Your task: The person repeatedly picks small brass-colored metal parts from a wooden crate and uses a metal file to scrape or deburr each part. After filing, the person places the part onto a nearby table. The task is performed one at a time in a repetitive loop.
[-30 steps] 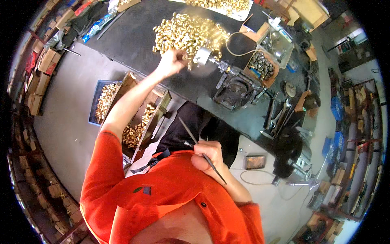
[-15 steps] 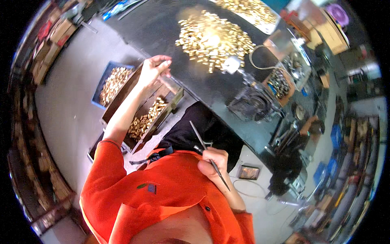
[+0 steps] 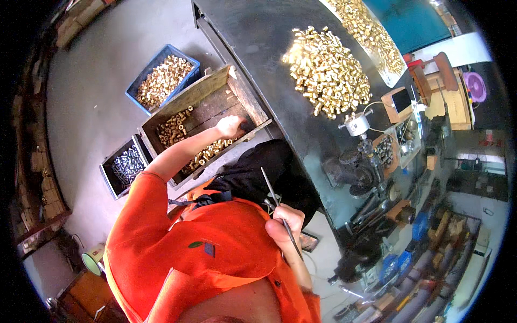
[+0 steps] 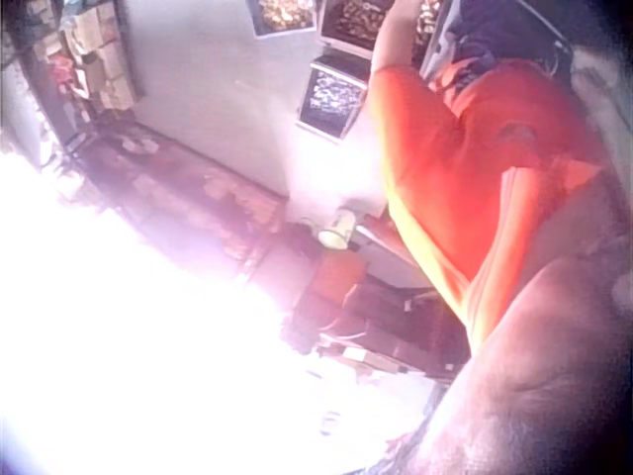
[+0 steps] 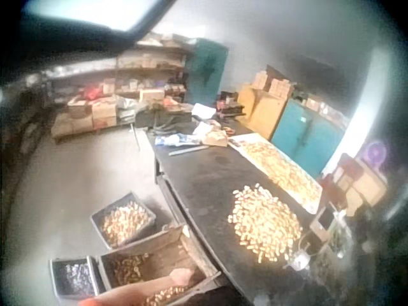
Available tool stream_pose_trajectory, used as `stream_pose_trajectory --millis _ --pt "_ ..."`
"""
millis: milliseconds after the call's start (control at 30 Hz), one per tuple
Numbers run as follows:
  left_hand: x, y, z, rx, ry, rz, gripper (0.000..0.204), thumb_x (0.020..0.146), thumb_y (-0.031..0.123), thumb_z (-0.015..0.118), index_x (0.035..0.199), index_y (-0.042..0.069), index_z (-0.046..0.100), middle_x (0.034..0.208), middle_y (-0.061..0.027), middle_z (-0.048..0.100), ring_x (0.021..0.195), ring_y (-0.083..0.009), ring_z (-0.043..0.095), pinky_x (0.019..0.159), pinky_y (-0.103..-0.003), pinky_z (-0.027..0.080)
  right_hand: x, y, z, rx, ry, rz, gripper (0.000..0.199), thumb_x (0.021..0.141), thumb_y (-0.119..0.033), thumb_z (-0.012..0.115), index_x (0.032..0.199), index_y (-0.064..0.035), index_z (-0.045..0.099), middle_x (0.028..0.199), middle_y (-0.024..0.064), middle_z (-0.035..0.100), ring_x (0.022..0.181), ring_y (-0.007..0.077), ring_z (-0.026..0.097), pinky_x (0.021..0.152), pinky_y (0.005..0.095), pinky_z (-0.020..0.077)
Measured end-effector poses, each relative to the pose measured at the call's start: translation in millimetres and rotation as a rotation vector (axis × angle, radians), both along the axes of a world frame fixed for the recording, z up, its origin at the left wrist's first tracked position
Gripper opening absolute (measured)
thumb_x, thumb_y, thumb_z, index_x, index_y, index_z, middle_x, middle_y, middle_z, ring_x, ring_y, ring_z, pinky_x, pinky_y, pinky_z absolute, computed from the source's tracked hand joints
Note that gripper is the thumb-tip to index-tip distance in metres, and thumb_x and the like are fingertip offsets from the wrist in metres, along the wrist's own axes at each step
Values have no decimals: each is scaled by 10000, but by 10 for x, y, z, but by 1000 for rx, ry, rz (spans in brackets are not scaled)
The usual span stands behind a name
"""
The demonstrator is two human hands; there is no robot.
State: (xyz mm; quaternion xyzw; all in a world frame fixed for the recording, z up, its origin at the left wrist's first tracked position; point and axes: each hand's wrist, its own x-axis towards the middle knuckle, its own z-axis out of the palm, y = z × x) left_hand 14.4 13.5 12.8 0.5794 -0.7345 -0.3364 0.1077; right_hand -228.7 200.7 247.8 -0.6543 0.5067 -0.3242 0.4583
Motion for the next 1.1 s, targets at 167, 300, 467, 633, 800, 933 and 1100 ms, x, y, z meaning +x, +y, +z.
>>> stream_pose_trajectory --millis 167,300,467,633,800,933,1100 --pt "-178 -136 -13 116 -137 -118 268 756 233 584 970 84 646 954 -167 664 924 -333 634 764 -446 514 5 31 -15 36 63 -38 247 571 -53 558 548 -26 313 528 30 270 470 135 267 448 302 184" --pt "-119 -175 -197 101 -186 -209 239 750 241 580 937 117 662 942 -147 671 919 -325 640 739 -430 525 -40 55 -155 2 43 -51 224 550 -35 535 548 -22 311 529 39 261 463 141 263 445 304 181" --pt "-107 -192 -55 138 -289 -264 247 729 244 596 937 130 666 935 -137 675 912 -322 644 733 -427 529 -26 53 -69 65 77 -67 226 531 -9 533 549 -19 308 532 48 251 460 148 258 443 307 181" --pt "-112 -132 7 78 -311 -273 217 726 245 612 881 98 646 911 -150 671 891 -329 647 741 -431 525 -23 22 -57 -26 89 -20 216 526 20 524 551 -20 313 533 45 259 465 146 265 445 303 185" --pt "-7 -112 67 -40 -241 -178 152 745 191 607 828 65 619 855 -160 666 870 -339 643 724 -448 517 -44 14 -59 2 28 4 214 535 25 529 557 -22 321 530 39 268 465 145 273 446 299 191" --pt "190 -142 171 -87 -4 17 131 739 158 624 808 48 611 826 -162 662 803 -325 654 703 -426 520 -74 29 -106 -18 23 2 214 541 18 537 561 -27 328 529 38 273 460 147 284 442 300 199" --pt "508 99 567 495 1270 435 116 837 74 590 886 -29 569 841 -177 650 689 -234 661 695 -356 545 -72 11 -101 -56 14 10 232 553 -15 562 564 -33 330 523 42 279 455 153 294 446 306 212"
